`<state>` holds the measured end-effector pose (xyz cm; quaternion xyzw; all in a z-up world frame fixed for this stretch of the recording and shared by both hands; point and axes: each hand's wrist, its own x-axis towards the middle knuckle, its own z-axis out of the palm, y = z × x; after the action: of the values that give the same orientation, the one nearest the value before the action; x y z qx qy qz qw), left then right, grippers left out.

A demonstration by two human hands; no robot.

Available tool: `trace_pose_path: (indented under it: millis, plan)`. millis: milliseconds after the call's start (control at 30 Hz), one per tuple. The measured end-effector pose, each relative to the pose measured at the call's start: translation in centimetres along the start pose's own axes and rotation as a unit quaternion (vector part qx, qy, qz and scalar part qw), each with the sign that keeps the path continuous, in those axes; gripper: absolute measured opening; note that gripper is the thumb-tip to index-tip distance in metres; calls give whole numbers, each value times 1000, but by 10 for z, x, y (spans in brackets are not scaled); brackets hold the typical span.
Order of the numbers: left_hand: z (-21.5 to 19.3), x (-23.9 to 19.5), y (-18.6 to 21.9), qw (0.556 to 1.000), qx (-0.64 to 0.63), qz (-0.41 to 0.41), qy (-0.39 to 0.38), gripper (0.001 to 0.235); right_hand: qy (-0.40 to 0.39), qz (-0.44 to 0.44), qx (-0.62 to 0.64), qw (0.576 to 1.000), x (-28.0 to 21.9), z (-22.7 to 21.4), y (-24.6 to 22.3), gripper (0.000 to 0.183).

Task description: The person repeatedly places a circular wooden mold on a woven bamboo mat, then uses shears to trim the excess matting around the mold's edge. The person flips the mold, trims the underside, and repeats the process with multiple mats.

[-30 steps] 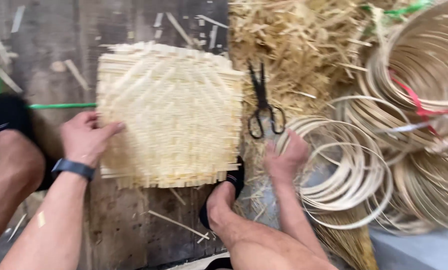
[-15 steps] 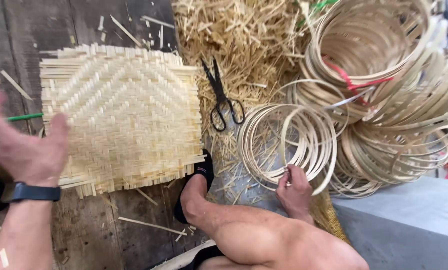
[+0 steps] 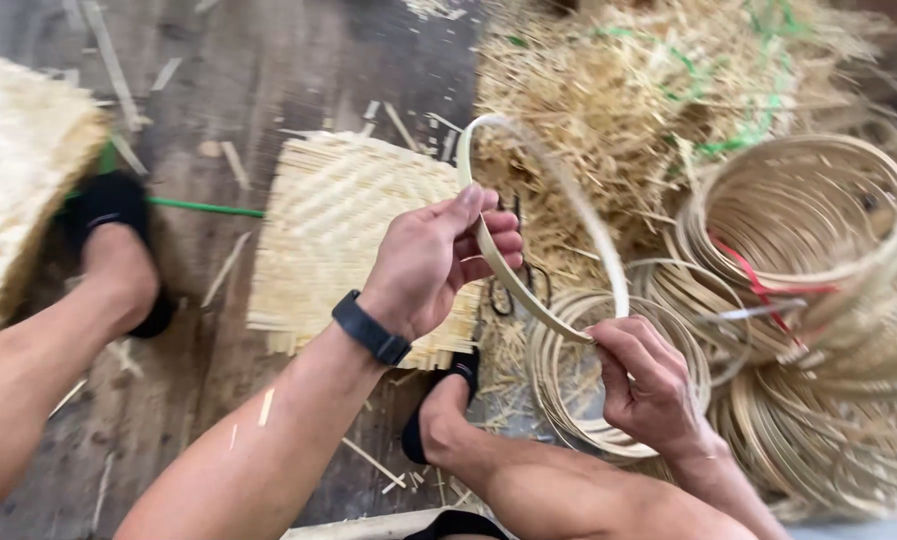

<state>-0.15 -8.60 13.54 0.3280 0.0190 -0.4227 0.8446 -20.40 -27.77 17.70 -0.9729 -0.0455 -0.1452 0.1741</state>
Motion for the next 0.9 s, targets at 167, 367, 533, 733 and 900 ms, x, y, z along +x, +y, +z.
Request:
trace_pose_path:
  millis: [167, 367, 533, 733, 900]
  plan:
    - [-41, 17, 10, 993, -104, -2, 49, 36, -123, -91, 15, 988, 42, 4, -21, 32]
    - [-55, 5, 31, 991, -117, -4, 63, 27, -214, -117, 0, 970, 64, 7, -9, 28]
    - [-72, 1, 0, 997, -63, 1, 34, 41, -187, -135, -73, 970, 84, -3, -10, 17]
    - [-86, -5, -14, 998, -24, -45, 34, 40, -131, -197, -96, 967, 91, -20, -9, 13]
    - [-94, -15, 17, 975, 118, 26, 188, 32, -15, -210, -332, 919, 99, -56, 71, 17]
